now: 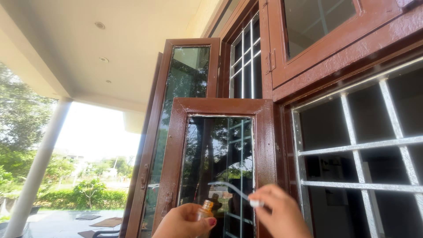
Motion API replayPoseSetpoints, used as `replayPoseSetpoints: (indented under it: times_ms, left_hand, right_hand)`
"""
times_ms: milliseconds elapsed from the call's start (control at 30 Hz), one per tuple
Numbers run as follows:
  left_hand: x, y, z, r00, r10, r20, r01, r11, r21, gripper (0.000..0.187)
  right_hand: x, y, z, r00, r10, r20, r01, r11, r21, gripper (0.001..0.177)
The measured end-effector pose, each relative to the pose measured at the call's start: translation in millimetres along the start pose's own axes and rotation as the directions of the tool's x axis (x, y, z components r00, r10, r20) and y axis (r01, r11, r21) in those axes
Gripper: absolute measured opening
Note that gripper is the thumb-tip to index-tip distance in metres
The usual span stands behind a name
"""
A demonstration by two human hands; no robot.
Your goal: The person applies liquid from a bottle to a window pane using a dropper and then spreads a darker liquid across the glass using a small brush.
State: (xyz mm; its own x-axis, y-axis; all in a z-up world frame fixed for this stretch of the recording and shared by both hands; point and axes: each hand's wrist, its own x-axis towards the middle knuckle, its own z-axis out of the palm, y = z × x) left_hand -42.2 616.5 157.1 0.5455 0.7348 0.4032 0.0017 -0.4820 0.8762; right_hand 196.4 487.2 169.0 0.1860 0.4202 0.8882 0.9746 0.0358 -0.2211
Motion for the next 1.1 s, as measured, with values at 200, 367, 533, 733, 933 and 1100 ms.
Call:
replayPoseSetpoints:
  times_ms: [200,367,533,733,933,1100]
  left_hand:
    - [11.9,-6.9,-5.0,0.999,-0.011,0.032,0.011,1.000,0.004,0.045]
    - [7.0,-1.3,-6.9,1.000,-0.001,-0.024,0.001,1.000,-0.008,0.044]
    - [10.4,5.1,-14.9,0.994,0.090,-0.058,-0.091,0.996,-0.017,0.044]
    - [20.6,-0.8,-9.5,0.991,0.103,-0.083,-0.111,0.989,-0.101,0.047]
    - [38.3,-24.4,-1.9,0.991,0.112,-0.068,-0.112,0.994,0.000,0.050]
    - [39.7,-37.2,-3.9,0.998,0.055,0.014,-0.053,0.993,-0.108,0.055]
  right_hand:
    - [-5.6,27.6,11.5,0.867,-0.138,0.479,0.108,0.990,0.091,0.023]
    - [12.7,-15.9,-13.6,0.973,-0.141,0.183,0.150,0.988,-0.034,0.025]
    - [45.0,-69.9,-30.5,0.975,-0.198,-0.104,0.193,0.980,-0.055,0.024]
    - [52.6,-85.2,-27.8,0.987,-0.162,0.000,0.161,0.983,-0.085,0.025]
    - [22.7,-64.9,-27.4,0.864,-0.214,0.455,0.289,0.952,-0.101,0.019]
    - [15.7,-56.8,-51.7,0.814,-0.054,0.579,0.169,0.975,-0.146,0.018]
